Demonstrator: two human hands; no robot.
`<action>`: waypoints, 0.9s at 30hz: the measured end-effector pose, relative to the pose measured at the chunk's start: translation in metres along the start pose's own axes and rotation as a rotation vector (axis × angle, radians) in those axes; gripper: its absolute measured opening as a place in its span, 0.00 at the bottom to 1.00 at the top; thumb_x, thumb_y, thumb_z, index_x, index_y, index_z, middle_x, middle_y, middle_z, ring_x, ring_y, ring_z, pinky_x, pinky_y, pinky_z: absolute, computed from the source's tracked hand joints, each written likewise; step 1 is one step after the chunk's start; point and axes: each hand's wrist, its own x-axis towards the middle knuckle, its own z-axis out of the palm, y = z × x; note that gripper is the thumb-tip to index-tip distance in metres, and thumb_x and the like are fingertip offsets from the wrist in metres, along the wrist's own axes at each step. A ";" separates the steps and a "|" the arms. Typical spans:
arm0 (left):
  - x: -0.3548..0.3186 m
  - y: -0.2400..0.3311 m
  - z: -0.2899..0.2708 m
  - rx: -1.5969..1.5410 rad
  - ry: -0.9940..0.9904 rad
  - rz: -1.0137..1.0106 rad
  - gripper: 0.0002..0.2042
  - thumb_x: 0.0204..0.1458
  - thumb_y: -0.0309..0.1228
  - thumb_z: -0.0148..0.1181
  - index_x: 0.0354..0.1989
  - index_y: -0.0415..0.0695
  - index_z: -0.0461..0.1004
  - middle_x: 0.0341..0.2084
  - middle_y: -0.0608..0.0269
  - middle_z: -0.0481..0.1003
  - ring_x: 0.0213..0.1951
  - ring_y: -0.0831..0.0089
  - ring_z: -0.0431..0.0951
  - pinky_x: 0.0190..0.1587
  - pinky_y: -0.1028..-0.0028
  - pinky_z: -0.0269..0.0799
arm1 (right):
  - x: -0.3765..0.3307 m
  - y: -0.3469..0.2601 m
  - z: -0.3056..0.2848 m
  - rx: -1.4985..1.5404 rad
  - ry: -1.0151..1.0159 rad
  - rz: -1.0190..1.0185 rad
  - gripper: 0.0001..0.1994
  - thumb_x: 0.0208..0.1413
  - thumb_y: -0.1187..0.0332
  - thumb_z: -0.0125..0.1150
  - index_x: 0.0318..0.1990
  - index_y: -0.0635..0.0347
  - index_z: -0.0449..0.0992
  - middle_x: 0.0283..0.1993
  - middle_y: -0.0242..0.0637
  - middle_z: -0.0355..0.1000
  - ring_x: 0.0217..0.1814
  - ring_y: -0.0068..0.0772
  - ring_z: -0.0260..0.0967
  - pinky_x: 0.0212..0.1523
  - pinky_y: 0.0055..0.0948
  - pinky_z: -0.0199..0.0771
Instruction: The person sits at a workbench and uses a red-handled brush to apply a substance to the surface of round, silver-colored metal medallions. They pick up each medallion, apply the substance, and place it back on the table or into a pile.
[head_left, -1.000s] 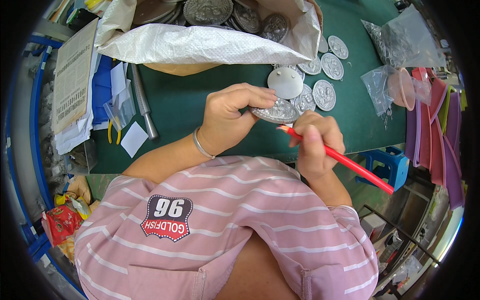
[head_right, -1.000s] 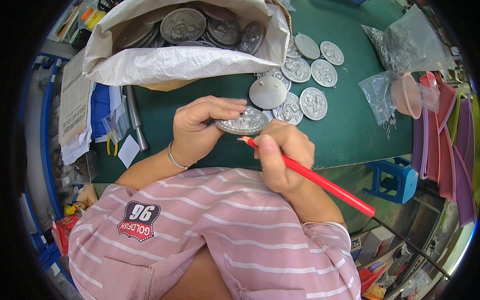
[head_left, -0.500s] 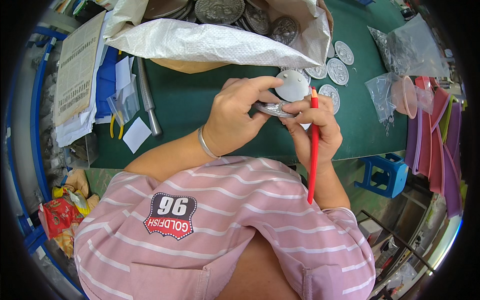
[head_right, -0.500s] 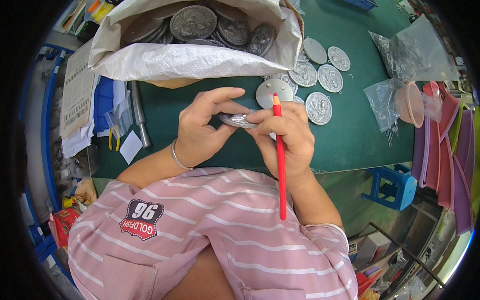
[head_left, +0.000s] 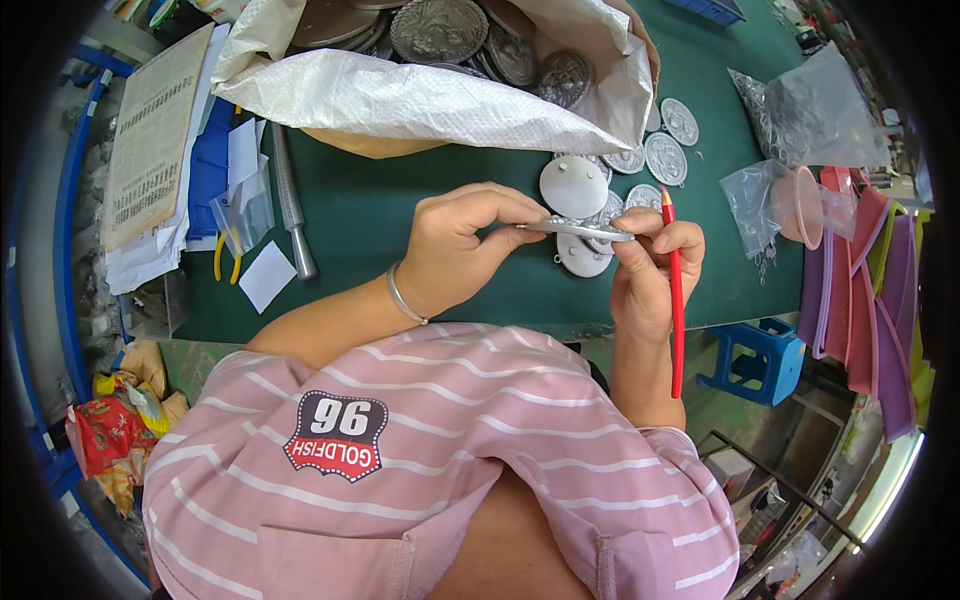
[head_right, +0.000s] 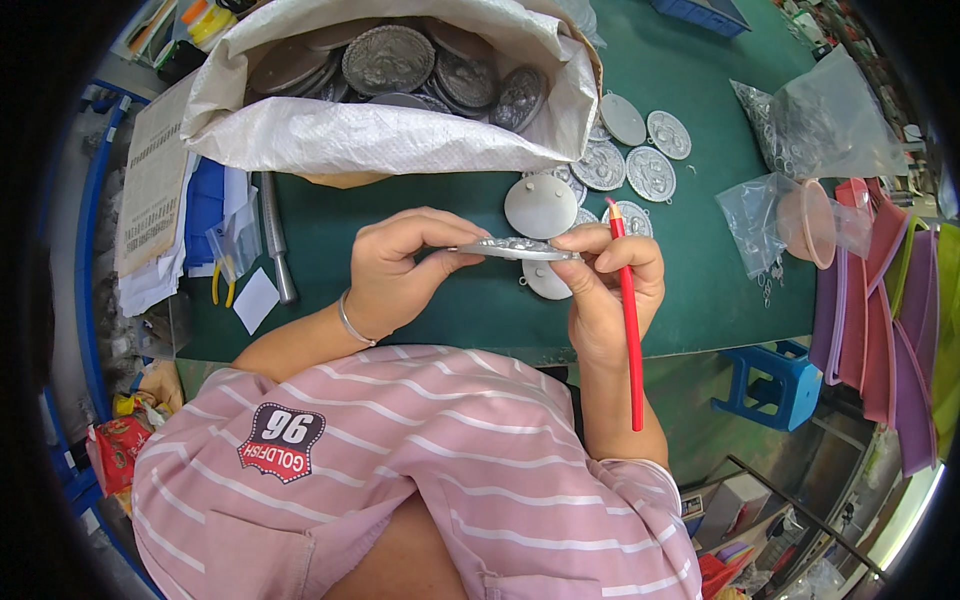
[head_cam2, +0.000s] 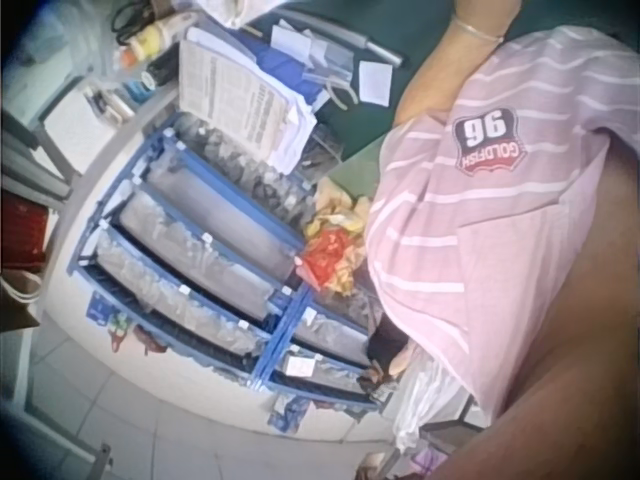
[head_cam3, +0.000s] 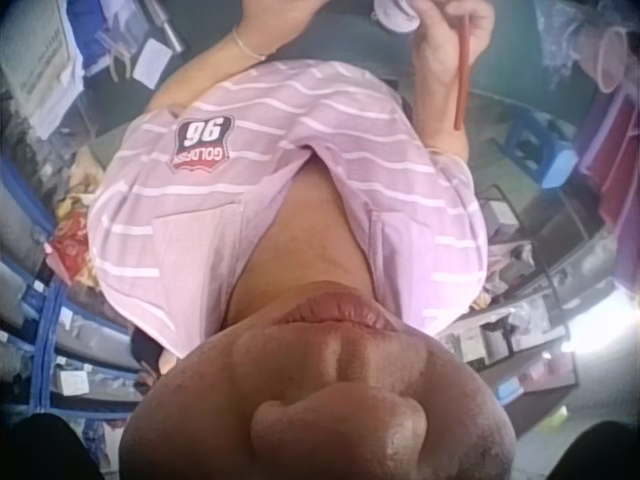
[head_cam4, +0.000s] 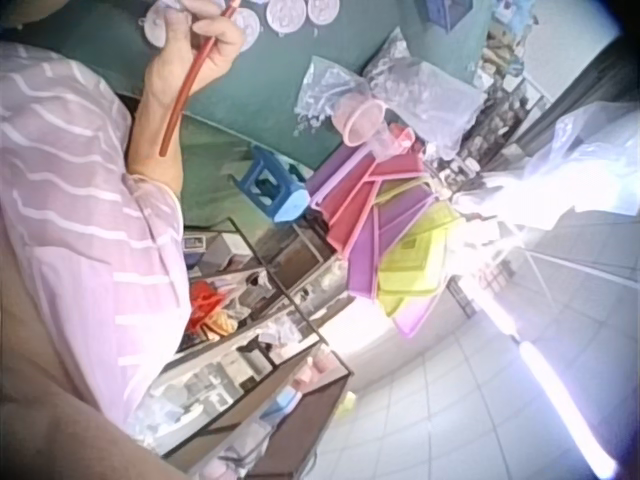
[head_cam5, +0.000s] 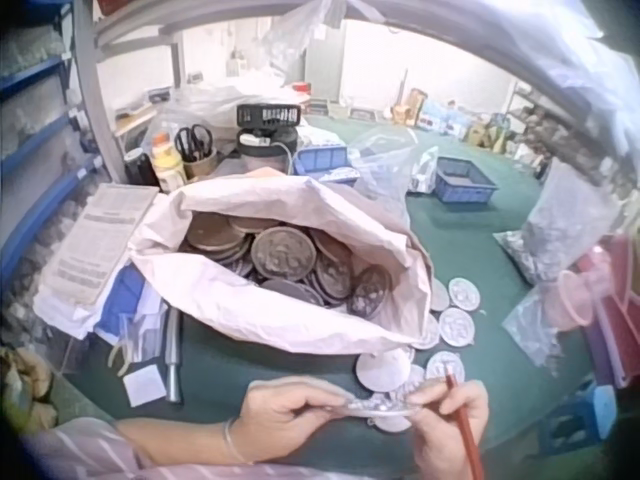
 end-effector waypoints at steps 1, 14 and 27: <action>0.001 0.001 0.000 0.000 0.038 0.033 0.08 0.35 0.14 0.62 0.26 0.37 0.75 0.25 0.57 0.77 0.27 0.68 0.77 0.30 0.75 0.71 | -0.001 0.000 -0.001 -0.013 0.001 0.002 0.15 0.43 0.87 0.58 0.32 0.57 0.61 0.36 0.50 0.72 0.40 0.34 0.70 0.42 0.28 0.69; 0.006 0.011 -0.011 0.106 -0.029 0.283 0.11 0.35 0.13 0.62 0.29 0.37 0.74 0.29 0.55 0.77 0.34 0.64 0.77 0.37 0.73 0.72 | -0.006 0.005 -0.004 -0.018 0.014 0.093 0.12 0.46 0.87 0.55 0.32 0.59 0.61 0.39 0.54 0.72 0.40 0.34 0.71 0.42 0.28 0.71; 0.009 0.010 -0.009 0.178 0.035 0.160 0.09 0.38 0.13 0.60 0.29 0.35 0.72 0.31 0.51 0.77 0.32 0.68 0.78 0.34 0.78 0.73 | 0.002 -0.013 0.015 -0.592 0.026 -0.366 0.13 0.57 0.70 0.47 0.45 0.72 0.69 0.32 0.44 0.68 0.30 0.29 0.65 0.35 0.27 0.66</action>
